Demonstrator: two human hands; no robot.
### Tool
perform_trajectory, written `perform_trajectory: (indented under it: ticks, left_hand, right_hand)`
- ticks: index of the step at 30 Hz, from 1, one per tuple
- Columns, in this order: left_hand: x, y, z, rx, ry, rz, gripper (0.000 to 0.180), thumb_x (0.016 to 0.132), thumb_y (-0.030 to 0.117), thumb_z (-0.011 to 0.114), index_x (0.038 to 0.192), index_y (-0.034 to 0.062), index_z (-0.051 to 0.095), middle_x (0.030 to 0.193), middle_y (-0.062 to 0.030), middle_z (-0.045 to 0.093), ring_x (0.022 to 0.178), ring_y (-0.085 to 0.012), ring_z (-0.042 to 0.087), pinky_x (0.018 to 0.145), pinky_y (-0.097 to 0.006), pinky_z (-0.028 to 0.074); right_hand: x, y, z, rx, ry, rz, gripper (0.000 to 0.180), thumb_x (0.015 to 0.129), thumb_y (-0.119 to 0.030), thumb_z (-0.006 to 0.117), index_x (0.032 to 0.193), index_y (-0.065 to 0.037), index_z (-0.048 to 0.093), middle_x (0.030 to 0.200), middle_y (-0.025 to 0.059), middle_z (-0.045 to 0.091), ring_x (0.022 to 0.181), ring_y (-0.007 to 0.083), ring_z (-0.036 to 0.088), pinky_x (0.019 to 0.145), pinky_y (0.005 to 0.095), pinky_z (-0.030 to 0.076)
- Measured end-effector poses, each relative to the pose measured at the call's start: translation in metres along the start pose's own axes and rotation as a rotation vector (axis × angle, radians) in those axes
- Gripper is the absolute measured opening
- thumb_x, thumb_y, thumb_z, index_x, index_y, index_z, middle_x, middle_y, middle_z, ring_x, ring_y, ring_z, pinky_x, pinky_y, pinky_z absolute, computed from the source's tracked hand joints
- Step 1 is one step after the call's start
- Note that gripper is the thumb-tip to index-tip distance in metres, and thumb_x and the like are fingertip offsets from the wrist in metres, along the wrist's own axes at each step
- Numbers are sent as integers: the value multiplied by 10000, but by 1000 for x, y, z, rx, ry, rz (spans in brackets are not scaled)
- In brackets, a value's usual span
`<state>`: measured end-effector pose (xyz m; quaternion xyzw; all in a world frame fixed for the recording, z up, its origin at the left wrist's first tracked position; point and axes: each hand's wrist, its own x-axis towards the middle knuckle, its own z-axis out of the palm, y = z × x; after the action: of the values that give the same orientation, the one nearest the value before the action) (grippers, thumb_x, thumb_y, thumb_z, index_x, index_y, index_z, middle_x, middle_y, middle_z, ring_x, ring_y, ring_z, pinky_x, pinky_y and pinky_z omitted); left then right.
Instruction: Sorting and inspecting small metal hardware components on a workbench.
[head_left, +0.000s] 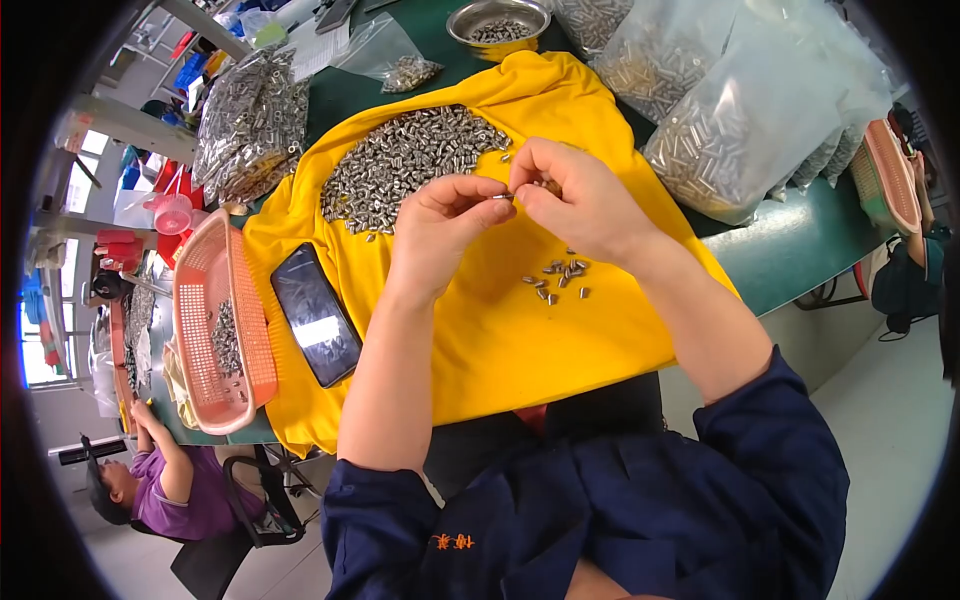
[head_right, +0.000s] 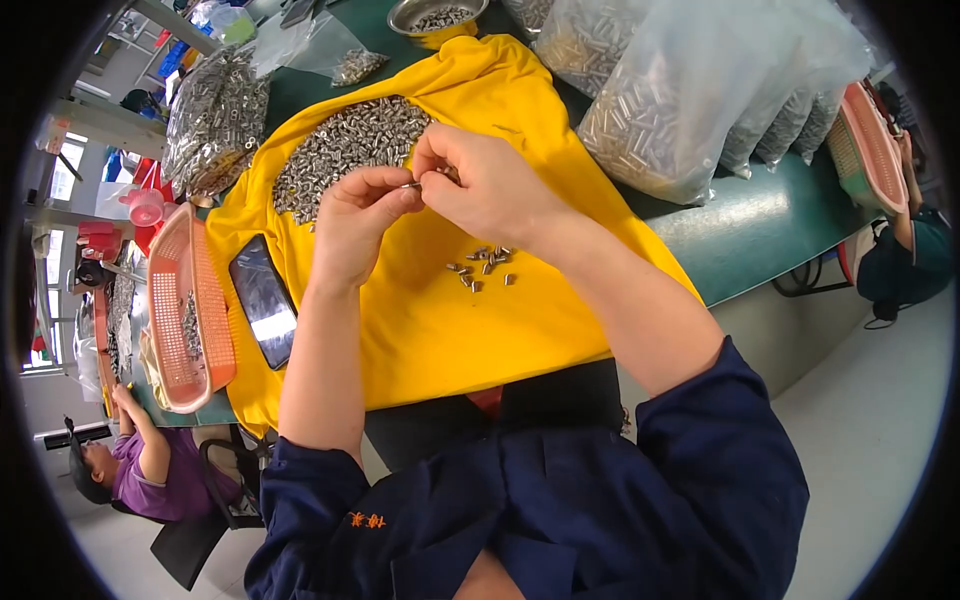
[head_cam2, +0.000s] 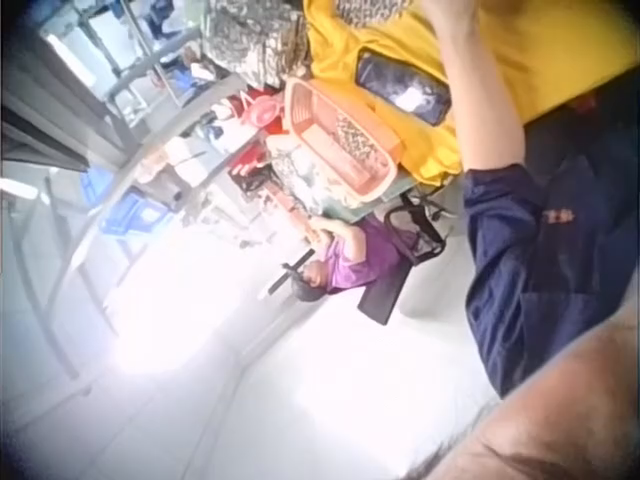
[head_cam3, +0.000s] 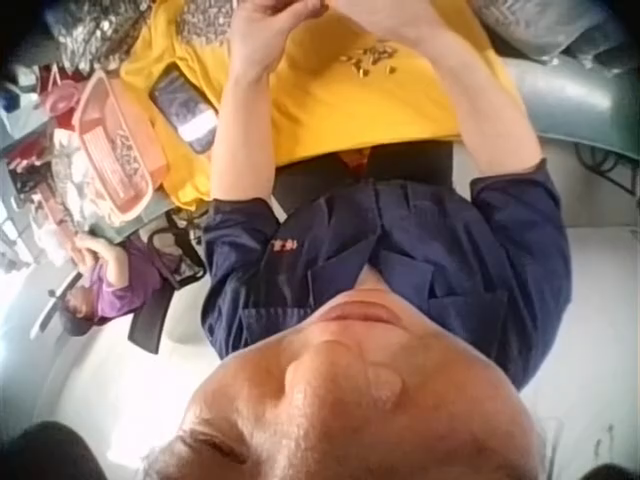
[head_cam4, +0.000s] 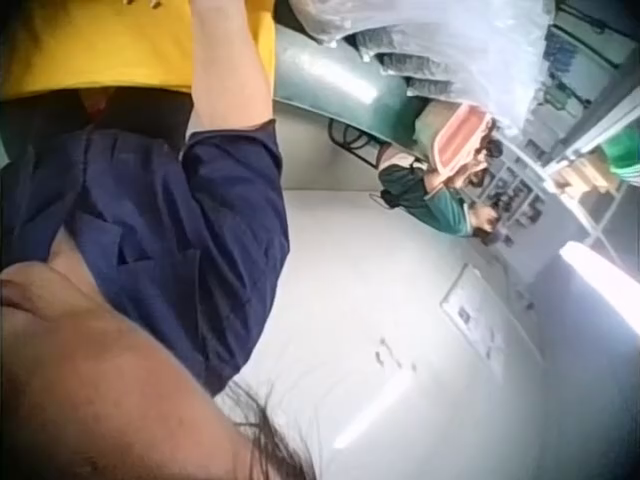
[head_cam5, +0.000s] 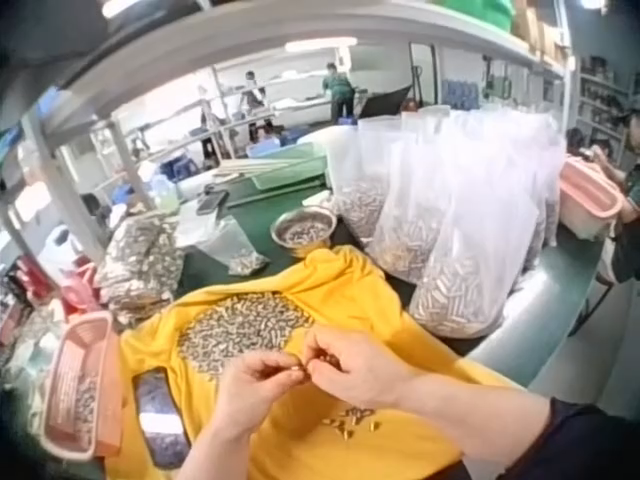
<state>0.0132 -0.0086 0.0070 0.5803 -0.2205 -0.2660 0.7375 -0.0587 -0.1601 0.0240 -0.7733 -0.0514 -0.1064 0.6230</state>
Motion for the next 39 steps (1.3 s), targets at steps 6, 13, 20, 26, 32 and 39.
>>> perform_trajectory:
  ticks: [6,13,20,26,32,39]
  left_hand:
    - [-2,0,3,251,62,-6,92,710,-2,638,800,0,621,745,-19,613,679,-66,549,633,-183,444]
    - [-6,6,5,208,49,-23,88,698,-5,648,782,-3,621,741,-24,614,667,-72,550,623,-187,447]
    - [-9,8,13,471,69,4,126,745,37,597,858,-16,616,766,-42,622,694,-93,564,640,-215,448]
    - [-8,10,9,818,57,148,155,722,61,590,867,19,624,771,-110,623,676,-180,593,632,-254,453]
    - [-6,18,11,749,25,119,156,714,64,591,860,19,627,743,-114,621,668,-193,599,624,-259,458]
    - [-8,13,-17,800,116,-64,157,721,64,580,855,-6,622,713,-90,634,663,-146,607,625,-237,465]
  right_hand:
    - [-3,-2,2,-405,54,-158,57,729,-55,484,776,-24,479,664,132,507,596,249,512,536,303,397]
    - [-8,-10,10,-438,91,-121,62,731,-61,496,773,-25,468,647,155,527,599,321,528,525,352,406]
    - [-6,-2,10,-489,96,-142,66,729,-77,498,769,-30,471,673,160,538,628,335,530,540,369,414]
    - [-6,1,12,-546,64,-150,75,729,-91,501,778,-39,475,683,154,546,646,338,533,545,384,415]
    - [-4,2,11,-464,109,-117,74,731,-89,506,783,-45,478,680,147,548,643,329,539,543,377,418]
    - [-1,-19,-15,-449,175,-124,68,734,-77,507,778,-31,484,635,126,524,568,269,518,514,326,400]
